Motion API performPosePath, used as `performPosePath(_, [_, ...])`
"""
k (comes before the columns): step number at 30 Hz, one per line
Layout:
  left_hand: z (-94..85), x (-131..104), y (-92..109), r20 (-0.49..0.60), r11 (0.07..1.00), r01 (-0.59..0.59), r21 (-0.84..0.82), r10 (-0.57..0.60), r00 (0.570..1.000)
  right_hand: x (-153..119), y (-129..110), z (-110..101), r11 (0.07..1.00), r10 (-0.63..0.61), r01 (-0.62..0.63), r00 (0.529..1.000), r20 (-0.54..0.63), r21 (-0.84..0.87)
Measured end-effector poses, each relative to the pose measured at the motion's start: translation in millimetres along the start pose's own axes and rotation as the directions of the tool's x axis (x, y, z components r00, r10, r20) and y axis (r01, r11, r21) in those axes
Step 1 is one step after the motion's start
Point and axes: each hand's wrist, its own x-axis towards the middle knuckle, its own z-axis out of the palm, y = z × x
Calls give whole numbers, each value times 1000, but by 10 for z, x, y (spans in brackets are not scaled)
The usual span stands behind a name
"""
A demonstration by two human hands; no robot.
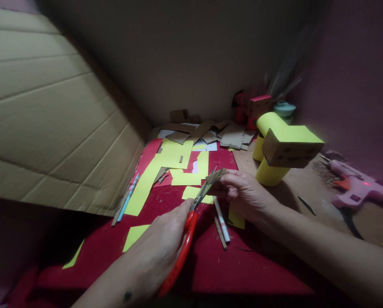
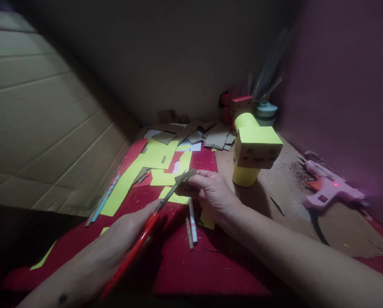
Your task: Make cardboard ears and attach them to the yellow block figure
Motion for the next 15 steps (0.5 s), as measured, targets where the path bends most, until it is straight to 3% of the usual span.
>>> performPosePath(10, [7,-8,86,39,996,27,81,-30,999,10,13,-9,1000,-2,2,1000,1,-3])
performPosePath(15, [20,10,-18,38,979,9,205,-17,999,9,13,-12,1000,0,0,1000,-8,-12])
